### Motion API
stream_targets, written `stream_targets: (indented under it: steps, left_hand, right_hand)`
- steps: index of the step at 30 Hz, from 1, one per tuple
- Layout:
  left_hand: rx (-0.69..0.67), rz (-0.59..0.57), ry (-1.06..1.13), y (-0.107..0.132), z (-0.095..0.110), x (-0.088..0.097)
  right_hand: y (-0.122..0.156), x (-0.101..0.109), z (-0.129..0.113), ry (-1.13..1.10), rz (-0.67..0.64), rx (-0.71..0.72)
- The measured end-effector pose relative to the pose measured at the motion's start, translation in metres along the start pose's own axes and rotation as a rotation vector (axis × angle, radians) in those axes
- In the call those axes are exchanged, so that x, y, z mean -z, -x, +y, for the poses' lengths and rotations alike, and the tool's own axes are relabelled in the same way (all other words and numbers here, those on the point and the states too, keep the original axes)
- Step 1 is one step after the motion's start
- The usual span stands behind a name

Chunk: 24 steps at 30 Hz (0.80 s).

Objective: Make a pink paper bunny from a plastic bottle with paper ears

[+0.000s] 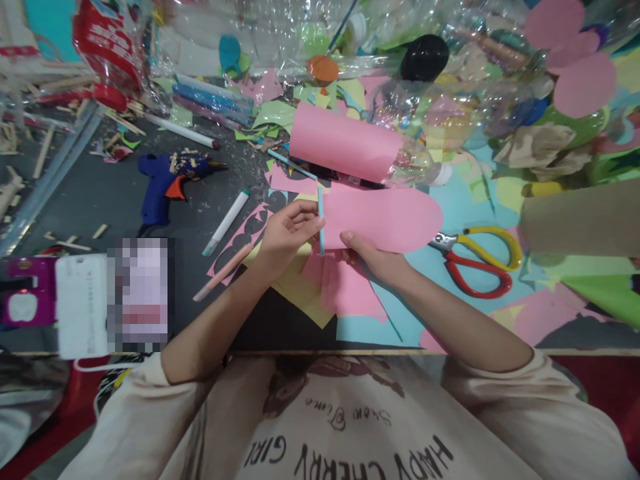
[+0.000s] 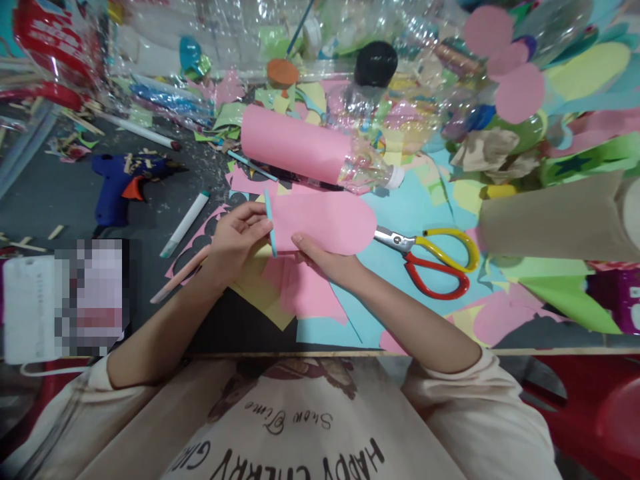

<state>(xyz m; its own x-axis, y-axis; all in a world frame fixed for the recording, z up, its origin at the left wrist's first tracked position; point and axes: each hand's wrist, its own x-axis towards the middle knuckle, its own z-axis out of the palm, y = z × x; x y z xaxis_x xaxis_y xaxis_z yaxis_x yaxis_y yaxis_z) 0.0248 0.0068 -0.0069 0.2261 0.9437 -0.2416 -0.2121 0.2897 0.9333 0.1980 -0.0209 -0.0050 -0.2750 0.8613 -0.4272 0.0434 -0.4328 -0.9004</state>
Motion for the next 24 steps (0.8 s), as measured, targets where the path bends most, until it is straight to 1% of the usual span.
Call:
stream_targets:
  steps: [9,17,21,24]
  left_hand:
    - [0.021,-0.008,-0.028,0.002,0.006,-0.002]
    - [0.049,0.008,-0.034,0.003,0.005,-0.002]
    - [0.026,-0.027,0.012,0.003,0.005,-0.002]
    - [-0.009,-0.008,0.034,0.002,0.002,-0.001]
  right_hand:
    - [-0.002,0.005,0.014,0.028,-0.028,0.007]
    - [-0.001,0.003,0.011,-0.028,-0.027,0.001]
    - [-0.001,0.002,0.013,-0.045,-0.012,0.009]
    - [-0.002,0.002,0.018,-0.058,-0.009,0.006]
